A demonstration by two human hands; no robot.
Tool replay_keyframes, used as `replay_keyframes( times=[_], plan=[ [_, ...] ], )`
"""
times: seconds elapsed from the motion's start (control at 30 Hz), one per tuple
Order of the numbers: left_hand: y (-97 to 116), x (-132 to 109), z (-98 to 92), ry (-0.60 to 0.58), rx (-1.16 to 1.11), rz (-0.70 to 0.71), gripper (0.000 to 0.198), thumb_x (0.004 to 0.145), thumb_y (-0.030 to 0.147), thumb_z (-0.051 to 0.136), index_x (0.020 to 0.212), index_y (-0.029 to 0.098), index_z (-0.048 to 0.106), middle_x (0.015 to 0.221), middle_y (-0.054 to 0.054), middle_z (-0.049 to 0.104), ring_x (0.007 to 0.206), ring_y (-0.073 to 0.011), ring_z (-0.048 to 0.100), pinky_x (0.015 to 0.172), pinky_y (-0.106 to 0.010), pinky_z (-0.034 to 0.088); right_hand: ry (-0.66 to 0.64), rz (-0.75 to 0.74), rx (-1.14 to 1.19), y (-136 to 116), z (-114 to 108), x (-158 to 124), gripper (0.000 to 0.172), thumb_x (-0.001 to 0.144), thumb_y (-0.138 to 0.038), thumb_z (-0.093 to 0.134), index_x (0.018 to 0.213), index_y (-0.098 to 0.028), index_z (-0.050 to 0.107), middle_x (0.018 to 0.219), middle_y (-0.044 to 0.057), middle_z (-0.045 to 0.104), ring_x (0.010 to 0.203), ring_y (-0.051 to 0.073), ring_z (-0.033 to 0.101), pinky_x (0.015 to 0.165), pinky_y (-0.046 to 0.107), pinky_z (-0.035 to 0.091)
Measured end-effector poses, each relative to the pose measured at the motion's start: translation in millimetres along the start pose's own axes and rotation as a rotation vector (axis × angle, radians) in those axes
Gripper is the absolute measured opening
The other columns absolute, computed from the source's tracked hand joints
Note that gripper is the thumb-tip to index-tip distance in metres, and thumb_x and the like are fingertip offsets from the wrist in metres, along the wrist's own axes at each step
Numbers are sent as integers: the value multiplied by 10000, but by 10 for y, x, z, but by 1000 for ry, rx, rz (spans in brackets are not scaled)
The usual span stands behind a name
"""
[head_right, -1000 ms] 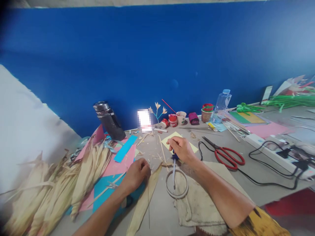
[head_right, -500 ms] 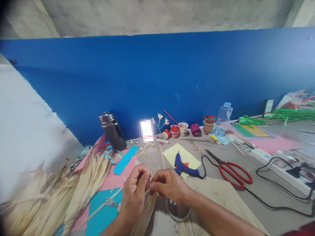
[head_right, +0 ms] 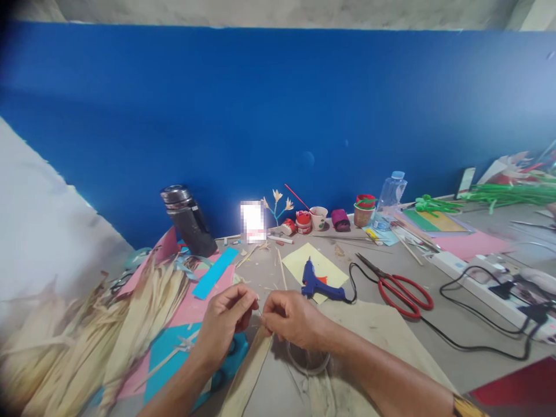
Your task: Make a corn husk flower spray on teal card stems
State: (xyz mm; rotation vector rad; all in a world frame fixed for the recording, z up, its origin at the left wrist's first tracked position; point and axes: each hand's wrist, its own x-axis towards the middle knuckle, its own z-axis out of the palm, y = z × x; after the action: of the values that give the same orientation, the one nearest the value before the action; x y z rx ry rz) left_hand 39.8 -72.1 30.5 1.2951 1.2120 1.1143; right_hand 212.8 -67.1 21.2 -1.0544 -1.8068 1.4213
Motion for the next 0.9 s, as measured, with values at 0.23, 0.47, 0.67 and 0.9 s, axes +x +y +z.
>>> replay_keyframes(
  times=[0.23,0.47,0.67,0.9],
  plan=[
    [36,17,-50,-1,0,13,317,756,420,656,600,150,595,455,52,387,434,-64,320,442,-208,242,-43,11,-28,-1,-21,-14,47,804,-156,521,761,-170,534,632,-35,617,493,68,513,440,154,346],
    [-9,53,-97,-55,-92,-28,290,742,373,681,595,130,622,540,7,514,442,-57,356,450,-212,270,-74,18,-77,-26,-76,-9,57,809,-152,507,763,-174,532,607,-48,574,481,58,465,434,149,335],
    [58,57,-87,-46,-133,-92,295,721,377,686,589,142,568,582,-3,564,424,-58,391,421,-203,288,-64,1,-89,-43,-67,-16,75,804,-155,525,732,-169,538,598,-45,565,478,57,457,441,156,338],
    [12,22,-25,-46,-106,-70,296,757,432,663,693,147,620,652,-17,598,475,-82,470,447,-212,362,-9,29,-5,35,-41,40,101,823,-224,547,741,-166,539,603,-30,585,451,62,466,403,161,338]
  ],
)
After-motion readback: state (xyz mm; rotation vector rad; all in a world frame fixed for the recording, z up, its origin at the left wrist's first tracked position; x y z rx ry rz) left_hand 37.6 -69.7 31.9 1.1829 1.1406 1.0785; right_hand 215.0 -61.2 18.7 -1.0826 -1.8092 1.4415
